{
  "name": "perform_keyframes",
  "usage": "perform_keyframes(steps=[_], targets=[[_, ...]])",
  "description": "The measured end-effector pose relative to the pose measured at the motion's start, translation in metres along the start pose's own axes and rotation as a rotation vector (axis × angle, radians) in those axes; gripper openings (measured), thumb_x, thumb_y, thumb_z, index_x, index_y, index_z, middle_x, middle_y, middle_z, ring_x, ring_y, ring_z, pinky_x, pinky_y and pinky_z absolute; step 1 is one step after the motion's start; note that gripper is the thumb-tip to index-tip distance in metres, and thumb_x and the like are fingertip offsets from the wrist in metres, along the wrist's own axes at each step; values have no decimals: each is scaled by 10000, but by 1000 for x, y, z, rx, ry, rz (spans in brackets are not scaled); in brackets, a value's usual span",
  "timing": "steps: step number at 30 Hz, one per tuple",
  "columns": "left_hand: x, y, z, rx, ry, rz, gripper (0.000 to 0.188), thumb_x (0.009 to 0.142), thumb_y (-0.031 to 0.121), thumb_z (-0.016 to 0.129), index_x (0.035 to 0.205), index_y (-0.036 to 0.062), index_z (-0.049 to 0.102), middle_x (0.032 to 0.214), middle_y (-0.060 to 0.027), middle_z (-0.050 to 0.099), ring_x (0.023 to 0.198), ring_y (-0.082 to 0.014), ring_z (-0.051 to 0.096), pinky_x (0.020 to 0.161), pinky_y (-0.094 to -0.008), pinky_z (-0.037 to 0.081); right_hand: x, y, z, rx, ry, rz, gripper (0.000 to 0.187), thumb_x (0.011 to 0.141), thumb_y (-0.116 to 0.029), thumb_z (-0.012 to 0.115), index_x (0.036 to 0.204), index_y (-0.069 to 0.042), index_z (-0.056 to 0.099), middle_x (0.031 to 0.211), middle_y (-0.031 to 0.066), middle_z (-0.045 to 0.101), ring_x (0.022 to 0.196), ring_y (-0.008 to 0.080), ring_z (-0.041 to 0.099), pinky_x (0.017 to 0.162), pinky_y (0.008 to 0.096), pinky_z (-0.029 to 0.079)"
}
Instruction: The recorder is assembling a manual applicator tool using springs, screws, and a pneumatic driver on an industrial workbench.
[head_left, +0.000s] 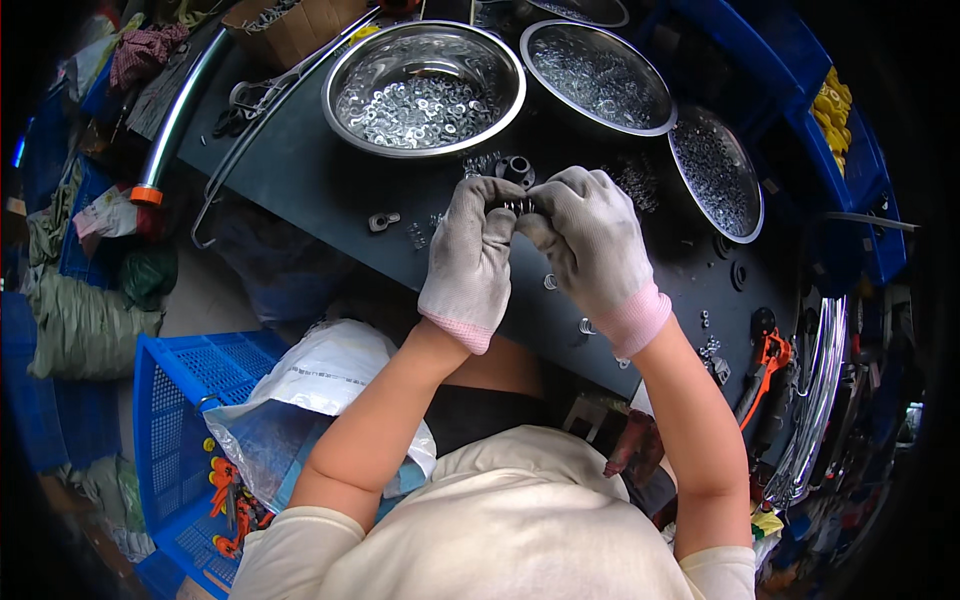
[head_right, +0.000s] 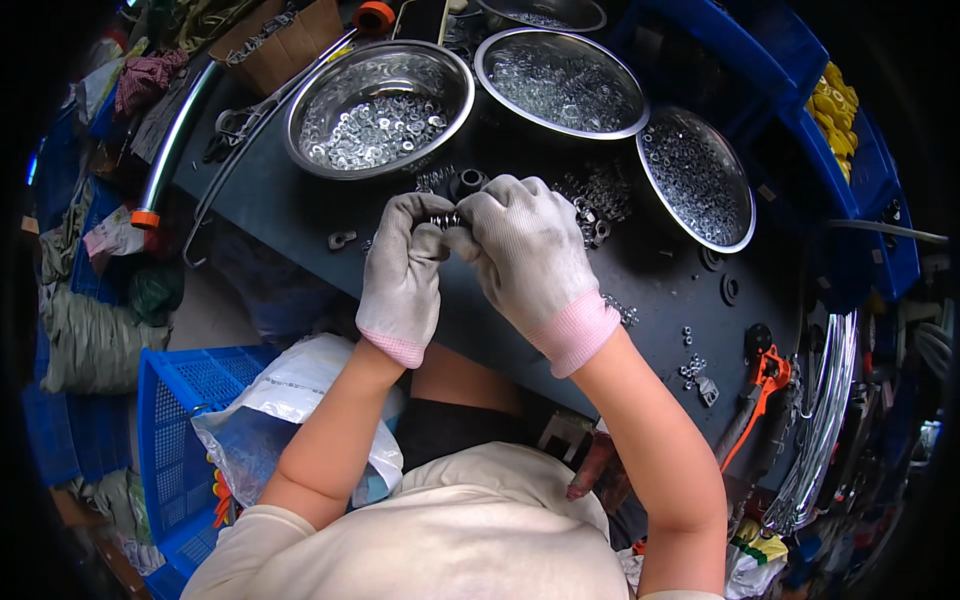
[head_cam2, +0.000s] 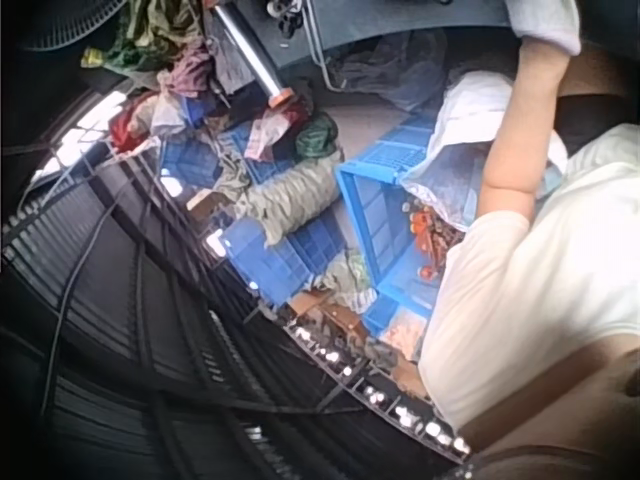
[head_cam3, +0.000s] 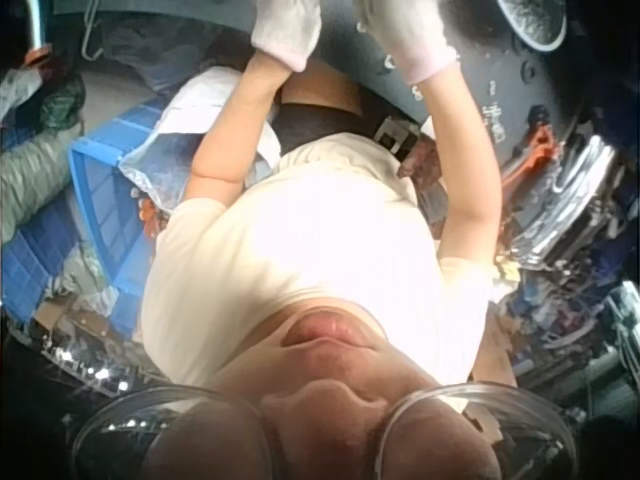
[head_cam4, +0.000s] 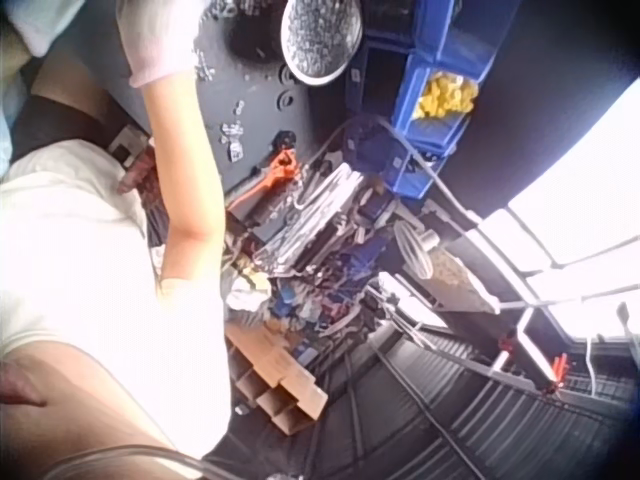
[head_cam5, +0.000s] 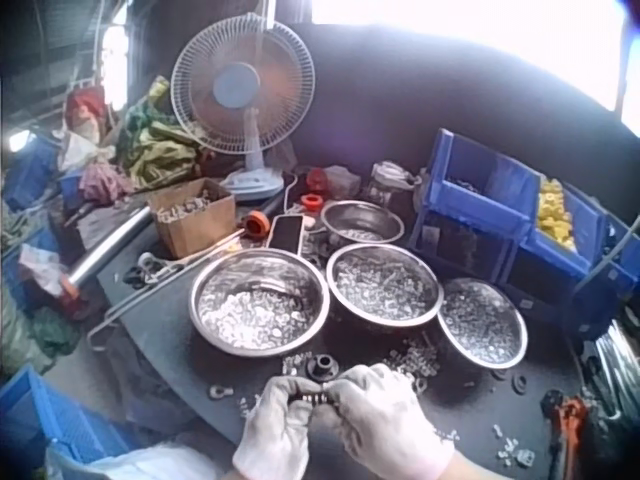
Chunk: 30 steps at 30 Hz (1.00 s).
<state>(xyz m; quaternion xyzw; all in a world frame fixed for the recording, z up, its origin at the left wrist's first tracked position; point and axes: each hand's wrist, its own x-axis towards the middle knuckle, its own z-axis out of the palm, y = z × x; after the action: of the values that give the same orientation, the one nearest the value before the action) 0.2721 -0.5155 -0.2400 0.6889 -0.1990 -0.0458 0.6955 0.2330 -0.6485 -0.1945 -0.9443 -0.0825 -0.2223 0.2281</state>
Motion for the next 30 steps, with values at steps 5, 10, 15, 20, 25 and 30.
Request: perform_keyframes(steps=[5,10,15,20,25,30], targets=[[-1,12,1,-585,27,-159,115,990,111,453,1040,44,532,883,17,547,729,-39,455,662,-196,390,0,-4,-2,-133,25,-96,187,758,-165,710,906,-75,639,886,84,598,862,287,572,767,419,458],[8,0,-17,-161,42,-84,106,945,101,498,1029,56,544,880,-21,617,756,-94,559,668,-259,435,3,8,-18,24,-62,28,200,763,-135,695,951,-73,668,901,86,608,888,278,578,797,413,462],[-4,19,-19,542,-46,143,149,850,106,609,987,54,580,888,-122,637,828,-268,621,756,-372,489,-2,3,-21,-99,-328,183,212,781,-125,669,985,-68,681,954,100,625,946,286,587,838,396,473],[-11,15,-13,1041,-259,147,143,779,199,684,904,133,662,844,-74,618,845,-280,612,760,-421,501,11,-9,-4,-563,-695,192,163,744,-137,688,889,-64,678,976,107,607,989,290,564,874,397,453],[-11,33,-29,982,-175,152,293,715,230,733,988,147,662,893,-49,596,895,-272,568,793,-412,468,14,-5,-15,-375,-489,162,151,772,-164,686,907,-102,703,988,83,618,973,258,595,821,372,497],[5,3,-32,1046,89,238,330,708,199,742,1014,129,641,979,-50,605,939,-295,545,847,-445,428,29,-2,15,-371,-297,131,175,796,-241,669,887,-94,697,973,89,611,958,261,592,812,399,490]])
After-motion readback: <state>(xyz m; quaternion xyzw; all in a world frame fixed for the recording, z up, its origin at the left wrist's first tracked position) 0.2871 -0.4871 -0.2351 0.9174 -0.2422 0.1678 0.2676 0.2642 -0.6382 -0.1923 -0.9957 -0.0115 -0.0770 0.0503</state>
